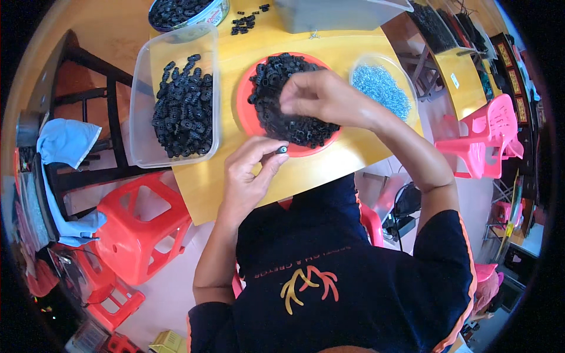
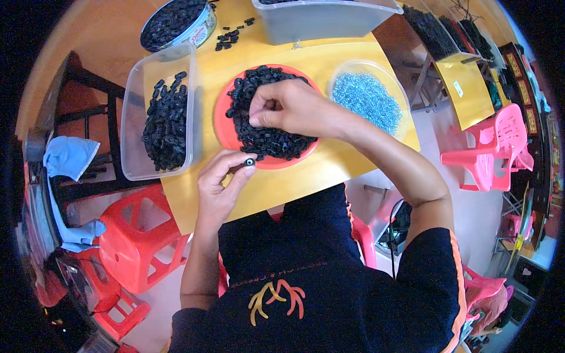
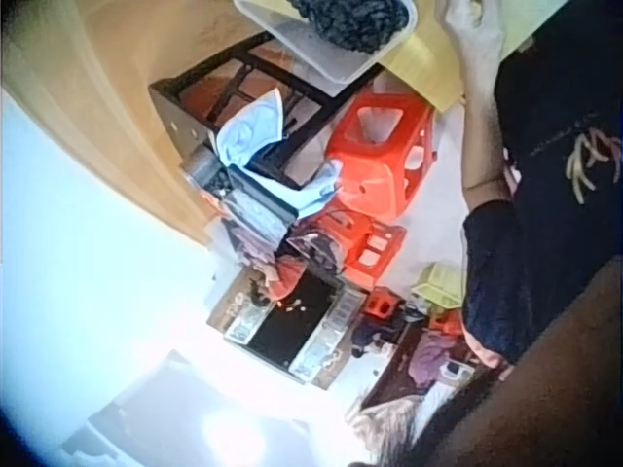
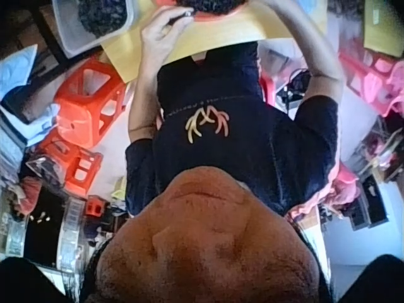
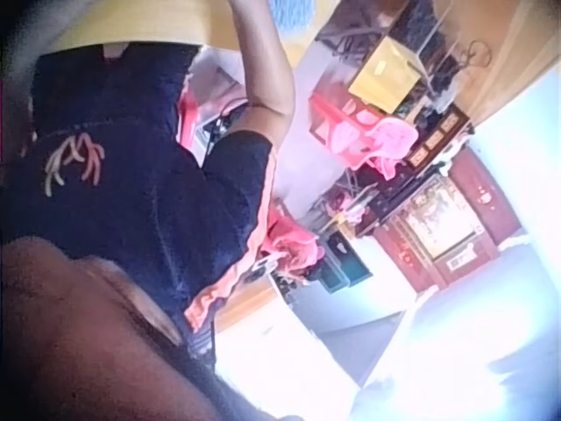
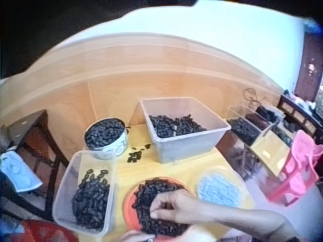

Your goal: Assembling small circular plastic components by manually inserting blue beads into their centers.

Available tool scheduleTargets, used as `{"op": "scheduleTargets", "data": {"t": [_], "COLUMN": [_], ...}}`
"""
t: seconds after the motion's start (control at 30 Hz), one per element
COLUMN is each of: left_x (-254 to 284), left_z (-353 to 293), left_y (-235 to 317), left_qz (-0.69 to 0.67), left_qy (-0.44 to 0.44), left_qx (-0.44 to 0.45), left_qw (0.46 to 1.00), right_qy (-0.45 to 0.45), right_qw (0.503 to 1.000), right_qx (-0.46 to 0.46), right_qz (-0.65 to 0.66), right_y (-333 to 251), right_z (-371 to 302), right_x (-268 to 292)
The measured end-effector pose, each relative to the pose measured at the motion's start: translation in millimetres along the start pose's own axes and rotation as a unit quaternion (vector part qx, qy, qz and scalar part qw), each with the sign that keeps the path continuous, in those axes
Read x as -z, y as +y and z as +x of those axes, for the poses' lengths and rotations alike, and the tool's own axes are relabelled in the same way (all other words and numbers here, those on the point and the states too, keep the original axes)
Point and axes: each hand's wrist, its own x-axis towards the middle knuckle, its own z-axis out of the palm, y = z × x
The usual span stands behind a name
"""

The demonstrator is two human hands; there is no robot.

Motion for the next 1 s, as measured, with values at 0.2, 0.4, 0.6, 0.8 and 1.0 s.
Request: {"op": "scheduleTargets", "data": {"t": [0.2, 0.4, 0.6, 0.8, 1.0], "left_x": [10, 10, 11, 15, 13], "left_z": [-1, 0, 0, -1, -1], "left_y": [-3, -8, -10, -14, -13], "left_qz": [-0.004, -0.005, -0.016, -0.013, -0.014], "left_qy": [0.037, 0.037, 0.040, 0.041, 0.040], "left_qx": [0.053, 0.041, 0.038, 0.049, 0.043], "left_qw": [0.998, 0.998, 0.998, 0.998, 0.998], "right_qy": [0.172, 0.230, 0.189, 0.182, 0.160], "right_qw": [0.931, 0.885, 0.860, 0.842, 0.841], "right_qx": [0.152, 0.112, 0.047, 0.038, 0.130], "right_qz": [-0.285, -0.388, -0.471, -0.506, -0.501], "right_y": [6, 27, 39, 36, 43], "right_z": [70, 148, 180, 182, 183], "right_x": [7, 23, 21, 14, 18]}}
